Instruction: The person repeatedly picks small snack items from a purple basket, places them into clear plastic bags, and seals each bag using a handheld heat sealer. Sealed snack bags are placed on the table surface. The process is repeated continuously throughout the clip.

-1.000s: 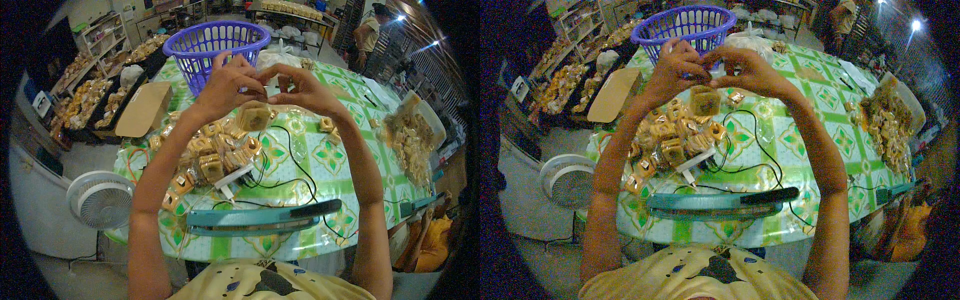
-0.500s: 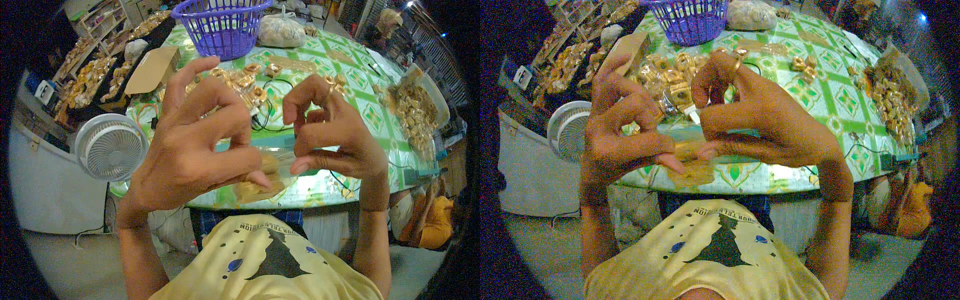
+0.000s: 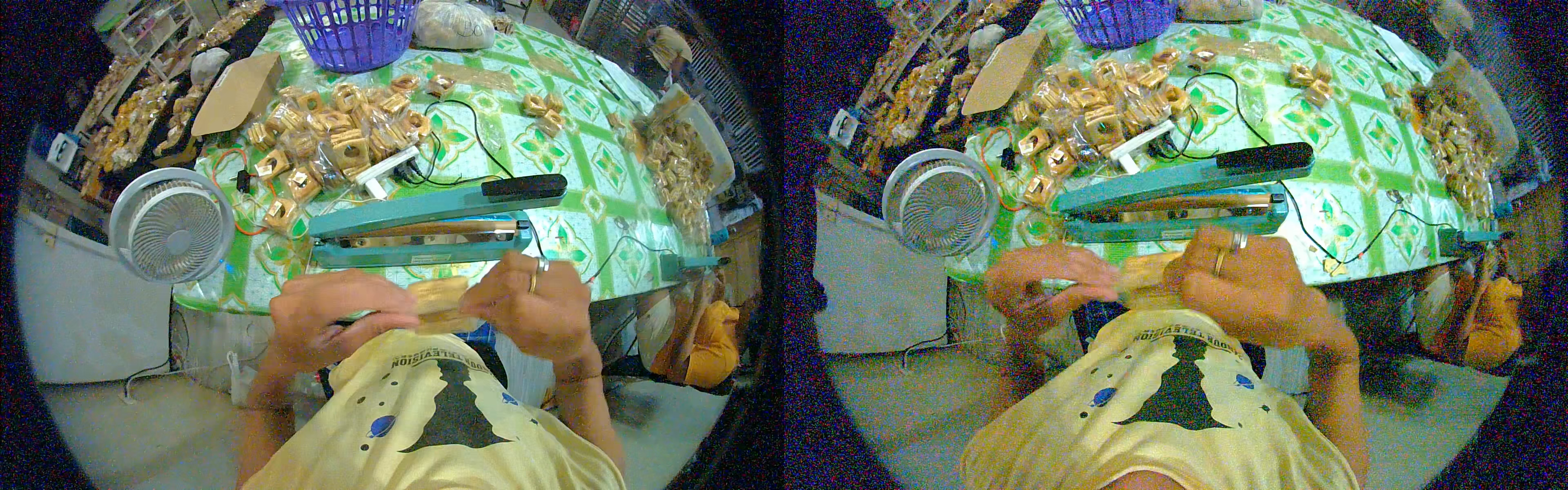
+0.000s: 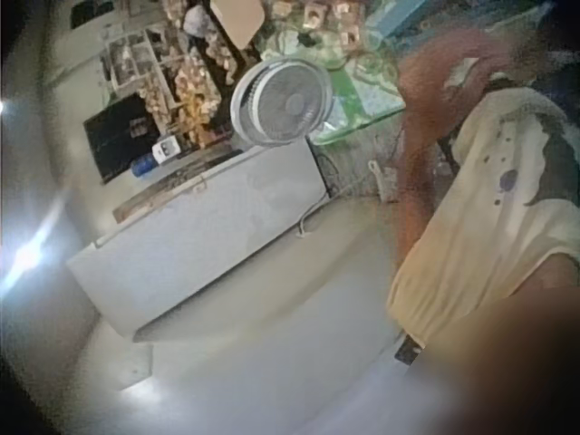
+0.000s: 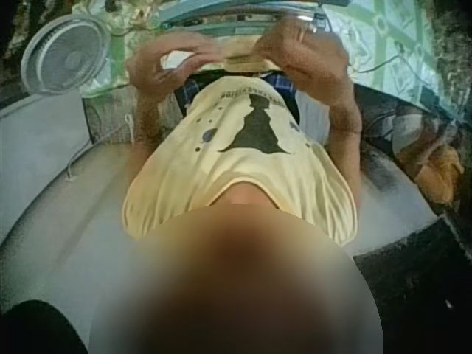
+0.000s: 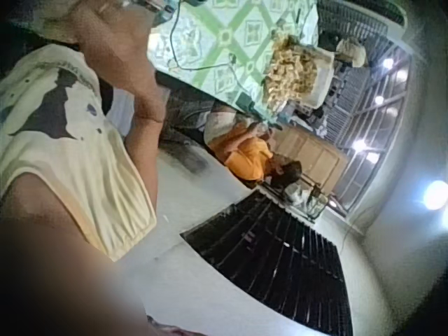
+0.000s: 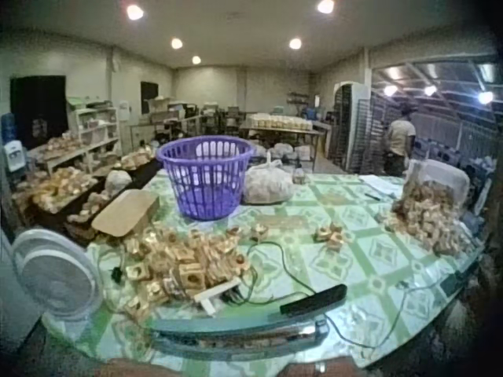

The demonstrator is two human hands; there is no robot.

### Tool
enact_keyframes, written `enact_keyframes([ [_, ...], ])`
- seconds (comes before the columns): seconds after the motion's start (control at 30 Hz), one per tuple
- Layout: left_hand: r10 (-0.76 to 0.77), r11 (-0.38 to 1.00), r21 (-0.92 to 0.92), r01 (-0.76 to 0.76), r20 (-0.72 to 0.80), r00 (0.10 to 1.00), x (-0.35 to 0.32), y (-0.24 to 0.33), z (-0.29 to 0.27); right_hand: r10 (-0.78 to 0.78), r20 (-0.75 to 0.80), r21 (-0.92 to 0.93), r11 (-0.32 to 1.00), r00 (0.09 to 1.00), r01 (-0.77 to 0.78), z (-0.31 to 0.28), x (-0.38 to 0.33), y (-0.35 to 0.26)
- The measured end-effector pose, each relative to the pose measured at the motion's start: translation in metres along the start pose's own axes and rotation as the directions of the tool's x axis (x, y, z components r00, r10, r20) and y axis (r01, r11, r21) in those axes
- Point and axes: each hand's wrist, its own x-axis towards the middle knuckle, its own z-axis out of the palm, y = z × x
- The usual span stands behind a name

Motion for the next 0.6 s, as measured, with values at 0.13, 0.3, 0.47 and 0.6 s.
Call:
enact_keyframes([
  [0.13,-0.243,0.87,-0.452,0.197,-0.046,0.969,-0.02,-0.04,0.042,0.02,-0.065,0.091,0.996,0.998,-0.014,0.019,-0.013,0.0],
  [0.3,-0.554,0.508,-0.595,0.623,0.328,0.765,-0.059,-0.066,0.084,0.358,0.227,-0.027,0.932,0.905,-0.362,0.026,-0.019,0.014],
  [0.47,-0.706,0.328,-0.488,0.809,0.443,0.553,-0.069,-0.102,0.096,0.497,-0.136,-0.057,0.86,0.857,-0.508,0.004,0.011,0.084],
  [0.6,-0.837,0.182,-0.515,0.838,0.366,0.407,-0.064,-0.131,0.092,0.482,0.022,-0.316,0.835,0.876,-0.451,-0.016,0.036,0.154],
])
